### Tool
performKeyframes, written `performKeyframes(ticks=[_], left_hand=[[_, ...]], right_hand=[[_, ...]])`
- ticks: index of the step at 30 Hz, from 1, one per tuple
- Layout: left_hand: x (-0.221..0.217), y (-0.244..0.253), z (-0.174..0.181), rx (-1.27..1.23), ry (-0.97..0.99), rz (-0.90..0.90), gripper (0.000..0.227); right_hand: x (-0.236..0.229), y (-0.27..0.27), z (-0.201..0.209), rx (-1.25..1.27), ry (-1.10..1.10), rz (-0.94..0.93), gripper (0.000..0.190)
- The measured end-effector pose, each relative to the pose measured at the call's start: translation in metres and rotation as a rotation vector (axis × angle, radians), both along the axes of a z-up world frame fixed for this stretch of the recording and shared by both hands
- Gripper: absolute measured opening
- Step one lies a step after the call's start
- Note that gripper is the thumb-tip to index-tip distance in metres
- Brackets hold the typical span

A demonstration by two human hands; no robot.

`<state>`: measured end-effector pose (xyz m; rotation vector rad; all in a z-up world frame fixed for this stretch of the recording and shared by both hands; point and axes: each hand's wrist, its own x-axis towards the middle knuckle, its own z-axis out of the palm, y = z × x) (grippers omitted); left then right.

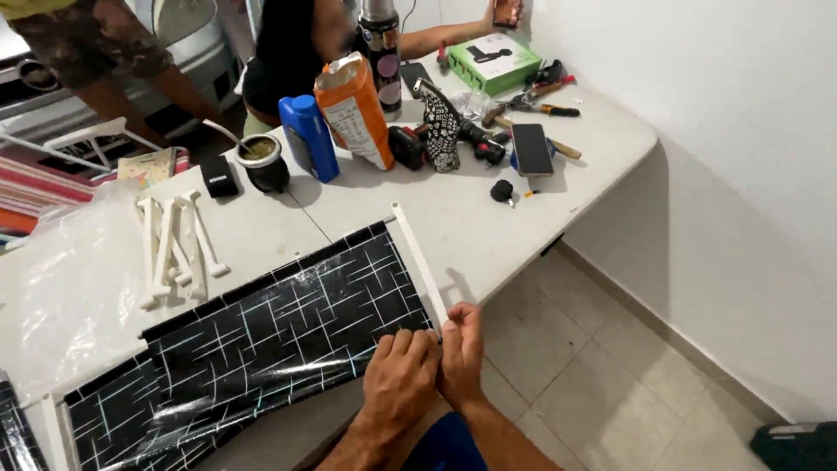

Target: Assembling a modular shelving unit by inserting support rods into patterned liners and connecting them to the frame.

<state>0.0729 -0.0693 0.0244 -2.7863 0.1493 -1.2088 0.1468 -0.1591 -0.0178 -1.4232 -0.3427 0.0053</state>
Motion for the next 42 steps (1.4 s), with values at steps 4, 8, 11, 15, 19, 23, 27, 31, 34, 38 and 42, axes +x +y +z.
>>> performKeyframes(ticks=[4,8,11,15,19,23,27,31,34,38,42], left_hand=[[-0.002,0.002,-0.002,-0.017,-0.009,-0.058,0.01],[-0.006,0.008,0.01,0.023,-0.013,-0.045,0.013],[-0.016,0.015,0.025,0.073,-0.047,-0.081,0.021],[-0.029,0.024,0.043,0.175,-0.038,-0.069,0.02],[-0.037,0.031,0.039,0.289,0.007,-0.102,0.02],[-0.039,0.034,0.03,0.22,-0.005,-0.126,0.019],[-0.053,0.035,0.023,0.084,-0.004,-0.096,0.019],[-0.071,0.024,-0.01,-0.421,-0.277,0.121,0.021],[-0.076,0.018,-0.058,-1.666,-0.543,0.443,0.024],[-0.07,0.027,-0.064,-1.82,-0.391,0.042,0.057],[-0.066,0.027,-0.043,-1.793,-0.481,0.195,0.054]], right_hand=[[-0.007,0.003,0.001,-0.022,0.037,-0.01,0.013],[-0.008,0.004,0.001,0.02,0.052,0.044,0.014],[-0.012,-0.002,0.017,0.15,0.2,0.229,0.028],[-0.007,-0.005,0.042,0.167,0.539,0.469,0.056],[-0.005,0.002,0.037,0.269,0.783,0.563,0.016],[-0.014,0.016,0.013,0.4,0.81,0.486,0.014],[-0.019,0.015,0.005,0.467,0.629,0.468,0.003],[-0.012,0.012,0.004,0.468,0.491,0.48,0.013],[-0.007,0.005,0.001,0.383,0.702,0.42,0.032],[-0.008,0.01,-0.01,0.522,0.434,0.574,0.026],[-0.012,0.027,-0.006,0.613,0.214,0.682,0.017]])
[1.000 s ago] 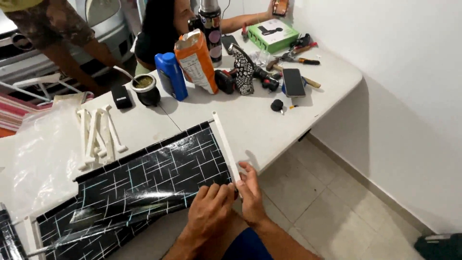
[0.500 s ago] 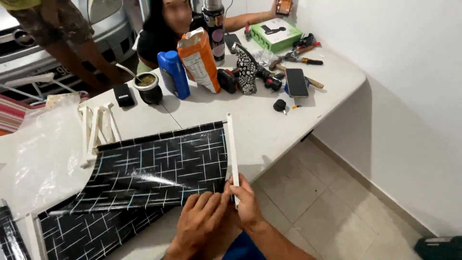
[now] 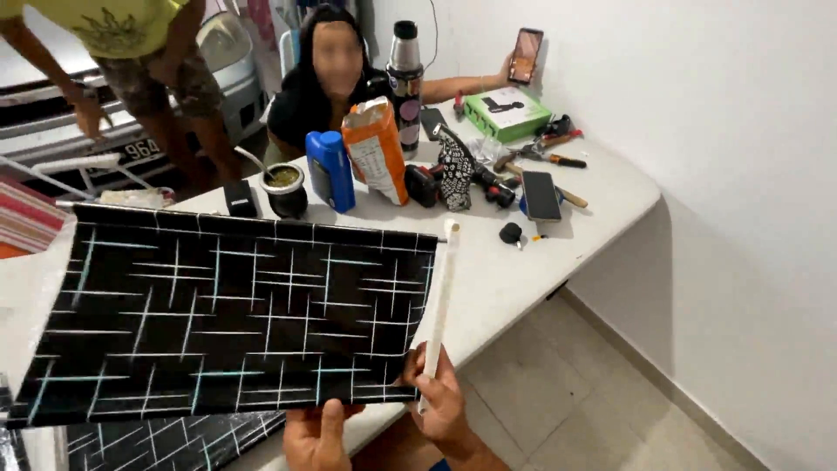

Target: Assembling a modular shelving unit by inserting support rods into patterned liners and connecting them to the frame.

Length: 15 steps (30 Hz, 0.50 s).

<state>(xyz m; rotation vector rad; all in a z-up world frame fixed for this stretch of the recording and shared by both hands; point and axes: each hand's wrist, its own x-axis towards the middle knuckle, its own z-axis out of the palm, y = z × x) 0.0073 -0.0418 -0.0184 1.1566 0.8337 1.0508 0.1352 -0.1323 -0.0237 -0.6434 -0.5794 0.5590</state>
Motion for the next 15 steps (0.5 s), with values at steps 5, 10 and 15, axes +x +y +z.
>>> performKeyframes(ticks=[5,10,15], left_hand=[[0.0,-0.004,0.031,-0.05,0.039,0.044,0.053],[0.02,-0.02,0.023,-0.075,-0.025,0.122,0.06],[0.017,-0.017,0.025,-0.065,0.095,0.035,0.051]], right_hand=[[-0.005,0.013,-0.031,-0.065,0.01,-0.009,0.015],[-0.025,0.028,-0.005,-0.213,0.53,-0.191,0.041],[-0.031,0.031,-0.004,-0.254,0.703,-0.361,0.04]])
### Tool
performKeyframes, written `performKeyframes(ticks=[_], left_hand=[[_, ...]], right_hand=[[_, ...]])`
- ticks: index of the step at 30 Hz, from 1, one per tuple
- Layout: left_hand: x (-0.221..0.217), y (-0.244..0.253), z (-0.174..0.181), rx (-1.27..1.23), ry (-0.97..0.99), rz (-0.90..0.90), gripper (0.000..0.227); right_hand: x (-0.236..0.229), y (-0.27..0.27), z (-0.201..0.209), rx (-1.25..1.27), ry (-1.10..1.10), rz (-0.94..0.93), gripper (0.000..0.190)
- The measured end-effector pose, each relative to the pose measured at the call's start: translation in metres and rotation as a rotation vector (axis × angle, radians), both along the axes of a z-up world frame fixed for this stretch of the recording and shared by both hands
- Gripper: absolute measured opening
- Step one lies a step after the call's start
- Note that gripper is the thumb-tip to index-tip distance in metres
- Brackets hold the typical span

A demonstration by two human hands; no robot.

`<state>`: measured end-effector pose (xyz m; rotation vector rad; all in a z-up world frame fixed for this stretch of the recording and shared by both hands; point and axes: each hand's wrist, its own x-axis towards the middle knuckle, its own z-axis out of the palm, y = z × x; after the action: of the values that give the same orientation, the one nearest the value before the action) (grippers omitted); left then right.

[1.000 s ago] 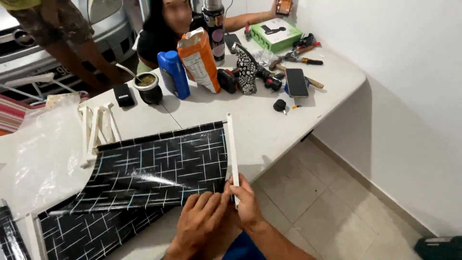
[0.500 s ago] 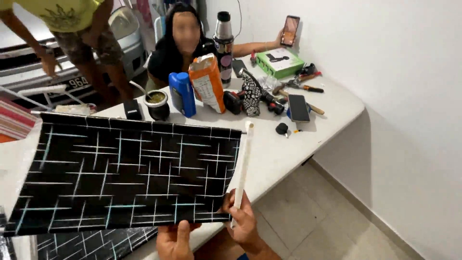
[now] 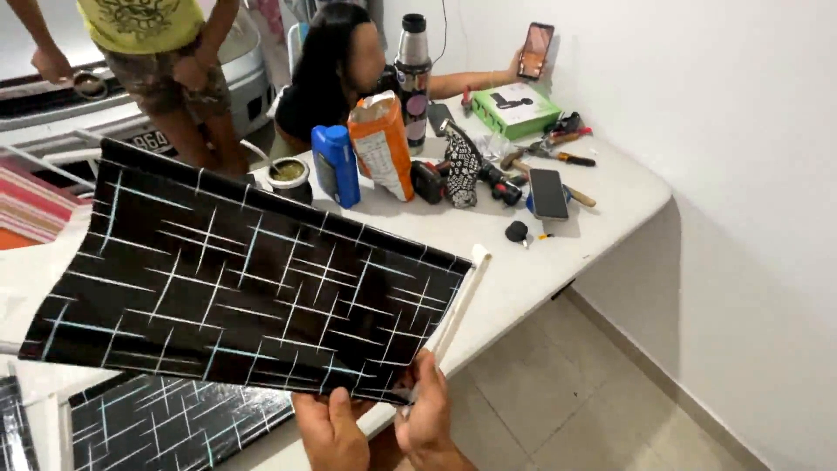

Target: Assembling a modular shelving unit by inserting support rods into patterned liners and connecting them to the frame.

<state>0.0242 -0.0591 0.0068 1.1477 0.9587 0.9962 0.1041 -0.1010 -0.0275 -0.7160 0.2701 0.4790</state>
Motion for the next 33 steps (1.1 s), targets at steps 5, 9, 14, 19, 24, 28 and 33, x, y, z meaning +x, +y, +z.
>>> performKeyframes(ticks=[5,9,14,19,24,28,33], left_hand=[[-0.003,0.005,-0.001,0.119,-0.018,-0.016,0.053],[-0.035,0.037,0.014,0.125,0.23,0.039,0.05],[-0.089,0.097,0.073,0.33,0.066,-0.024,0.053],[-0.124,0.168,0.065,0.48,0.761,-0.173,0.045],[-0.131,0.237,0.056,0.579,1.273,-0.387,0.047],[-0.13,0.264,0.073,0.543,1.464,-0.479,0.037],[-0.134,0.299,0.01,0.851,1.632,-0.4,0.038]], right_hand=[[-0.006,-0.001,-0.027,0.05,-0.207,0.006,0.037],[0.026,-0.02,-0.093,0.814,-0.203,0.32,0.023],[0.064,-0.049,0.016,0.191,-0.602,0.063,0.078],[0.038,-0.045,0.025,0.275,-0.924,0.532,0.085],[-0.024,-0.036,0.024,-0.029,-0.252,0.782,0.05],[-0.026,-0.047,0.096,-0.279,-0.272,1.28,0.057],[0.011,-0.067,0.12,-0.492,-0.823,1.674,0.08]])
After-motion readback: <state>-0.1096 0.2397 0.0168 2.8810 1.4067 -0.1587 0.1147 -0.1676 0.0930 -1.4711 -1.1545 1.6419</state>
